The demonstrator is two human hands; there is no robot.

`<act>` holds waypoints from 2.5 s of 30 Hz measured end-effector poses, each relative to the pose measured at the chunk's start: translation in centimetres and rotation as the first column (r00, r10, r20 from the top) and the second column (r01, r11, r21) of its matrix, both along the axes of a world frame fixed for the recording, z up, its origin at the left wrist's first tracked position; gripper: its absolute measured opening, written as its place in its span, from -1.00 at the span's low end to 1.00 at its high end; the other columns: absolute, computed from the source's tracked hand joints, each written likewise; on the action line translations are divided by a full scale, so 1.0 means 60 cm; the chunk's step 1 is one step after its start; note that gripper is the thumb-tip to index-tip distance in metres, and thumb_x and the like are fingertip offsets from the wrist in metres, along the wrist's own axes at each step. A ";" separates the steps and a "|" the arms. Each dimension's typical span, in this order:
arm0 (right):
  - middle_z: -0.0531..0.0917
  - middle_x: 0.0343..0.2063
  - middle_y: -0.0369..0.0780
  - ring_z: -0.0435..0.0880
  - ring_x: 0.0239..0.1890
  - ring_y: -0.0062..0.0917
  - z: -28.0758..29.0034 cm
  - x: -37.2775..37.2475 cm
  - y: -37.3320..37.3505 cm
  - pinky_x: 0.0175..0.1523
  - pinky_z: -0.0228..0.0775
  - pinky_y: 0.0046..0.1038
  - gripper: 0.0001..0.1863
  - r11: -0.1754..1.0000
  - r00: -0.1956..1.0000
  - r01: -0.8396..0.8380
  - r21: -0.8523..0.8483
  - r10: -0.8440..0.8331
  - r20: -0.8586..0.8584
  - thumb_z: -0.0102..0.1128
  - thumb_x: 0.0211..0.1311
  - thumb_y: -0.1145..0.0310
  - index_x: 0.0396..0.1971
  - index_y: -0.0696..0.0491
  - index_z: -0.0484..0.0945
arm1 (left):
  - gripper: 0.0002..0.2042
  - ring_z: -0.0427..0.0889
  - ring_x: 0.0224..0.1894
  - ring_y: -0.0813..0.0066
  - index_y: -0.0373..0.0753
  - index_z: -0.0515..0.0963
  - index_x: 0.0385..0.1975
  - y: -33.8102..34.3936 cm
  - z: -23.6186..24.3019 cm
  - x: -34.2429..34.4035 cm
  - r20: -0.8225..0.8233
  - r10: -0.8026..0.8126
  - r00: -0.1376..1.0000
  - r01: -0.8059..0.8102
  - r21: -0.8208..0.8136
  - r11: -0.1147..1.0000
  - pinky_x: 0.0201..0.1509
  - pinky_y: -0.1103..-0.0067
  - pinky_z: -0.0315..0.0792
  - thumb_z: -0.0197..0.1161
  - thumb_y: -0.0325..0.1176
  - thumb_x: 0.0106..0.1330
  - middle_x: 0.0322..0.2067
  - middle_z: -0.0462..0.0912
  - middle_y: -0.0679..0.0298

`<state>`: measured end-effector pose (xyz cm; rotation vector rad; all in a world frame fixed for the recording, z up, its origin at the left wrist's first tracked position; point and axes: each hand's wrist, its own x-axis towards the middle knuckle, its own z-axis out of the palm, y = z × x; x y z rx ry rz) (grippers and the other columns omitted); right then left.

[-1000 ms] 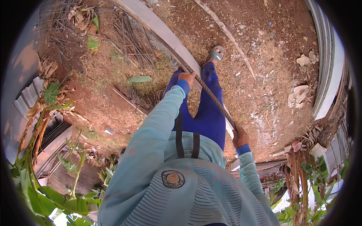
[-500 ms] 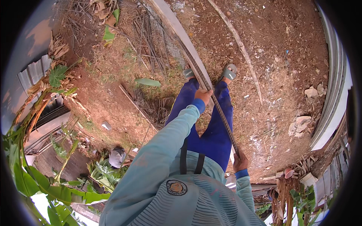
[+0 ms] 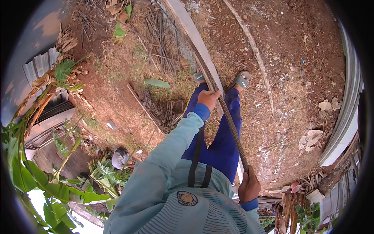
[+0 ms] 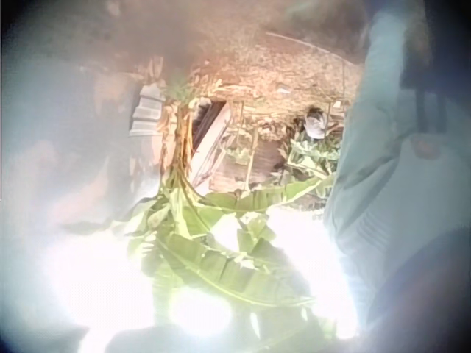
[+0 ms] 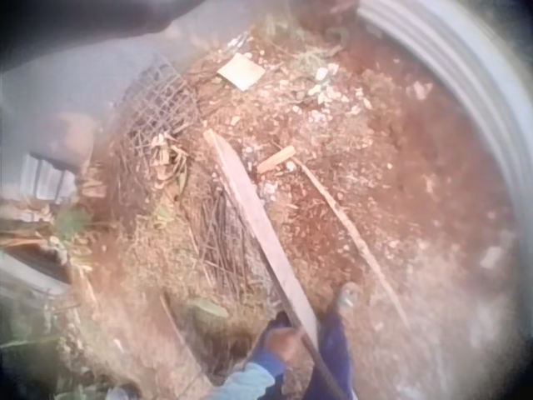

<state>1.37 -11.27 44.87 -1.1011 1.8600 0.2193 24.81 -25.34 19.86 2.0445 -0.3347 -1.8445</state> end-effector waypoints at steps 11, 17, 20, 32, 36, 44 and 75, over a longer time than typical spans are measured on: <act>0.63 -0.31 0.01 0.65 -0.37 -0.10 -0.224 -0.082 0.132 -0.32 0.48 -0.15 -0.63 0.985 0.994 -0.106 -0.139 0.103 -0.028 0.04 0.31 0.31 0.06 0.13 0.46 | -0.54 0.23 -0.70 0.57 -0.39 0.44 -0.75 0.079 -0.138 -0.028 0.183 -0.356 0.917 0.384 -0.149 0.911 -0.58 0.42 0.16 0.25 -0.14 0.28 -0.81 0.31 0.35; 0.65 -0.47 -0.02 0.65 -0.38 -0.06 -0.344 -0.094 0.086 -0.30 0.49 -0.12 -0.71 0.976 0.981 -0.139 0.167 0.113 0.158 0.11 0.26 0.14 -0.14 -0.01 0.53 | -0.51 0.19 -0.70 0.55 -0.39 0.39 -0.76 0.103 -0.195 -0.050 0.240 -0.390 0.889 0.427 -0.127 0.895 -0.58 0.40 0.16 0.24 -0.14 0.30 -0.82 0.26 0.29; 0.64 -0.54 -0.04 0.65 -0.40 -0.03 -0.438 -0.090 0.081 -0.28 0.48 -0.07 -0.81 0.933 0.968 -0.243 0.265 0.252 0.000 0.14 0.19 0.18 -0.27 -0.07 0.51 | -0.50 0.23 -0.71 0.26 -0.40 0.34 -0.79 0.091 -0.196 -0.068 0.270 -0.400 0.876 0.450 -0.157 0.879 -0.54 0.28 0.15 0.29 -0.15 0.23 -0.80 0.23 0.06; 0.62 -0.49 0.03 0.60 -0.33 0.02 -0.718 -0.190 0.120 -0.27 0.43 -0.05 -0.87 0.953 0.976 -0.214 0.217 0.200 0.084 0.08 0.08 0.45 -0.34 -0.04 0.52 | -0.52 0.12 -0.65 0.51 -0.35 0.27 -0.77 0.092 -0.302 -0.124 0.284 -0.289 0.914 0.347 -0.178 0.921 -0.55 0.39 0.13 0.27 -0.19 0.26 -0.77 0.16 0.21; 0.60 -0.43 0.01 0.58 -0.34 0.02 -0.760 -0.223 0.115 -0.27 0.41 -0.08 -0.87 0.958 0.975 -0.206 0.198 0.184 0.126 0.16 0.14 0.34 -0.33 0.02 0.48 | -0.52 0.14 -0.64 0.54 -0.35 0.31 -0.72 0.087 -0.323 -0.139 0.199 -0.142 0.970 0.184 -0.209 0.961 -0.55 0.43 0.13 0.27 -0.12 0.27 -0.76 0.19 0.27; 0.62 -0.53 -0.01 0.62 -0.43 0.00 -0.722 -0.147 0.097 -0.30 0.45 -0.06 -0.73 0.962 0.967 -0.195 0.193 0.222 -0.124 0.17 0.20 0.09 -0.44 0.01 0.51 | -0.62 0.23 -0.64 0.57 -0.33 0.58 -0.49 0.104 -0.324 -0.108 0.284 -0.342 0.896 0.388 -0.125 0.913 -0.53 0.47 0.21 0.21 -0.08 0.30 -0.74 0.33 0.31; 0.62 -0.47 0.01 0.58 -0.38 0.00 -1.102 -0.260 0.017 -0.25 0.40 -0.14 -0.85 0.980 0.982 -0.186 0.071 0.188 -0.014 0.15 0.12 0.40 -0.32 0.08 0.60 | -0.82 0.11 -0.77 0.71 -0.19 0.50 -0.38 -0.297 -0.363 0.324 -0.269 0.395 0.879 -0.363 0.161 0.918 -0.76 0.70 -0.02 0.11 -0.25 0.41 -0.76 0.19 0.48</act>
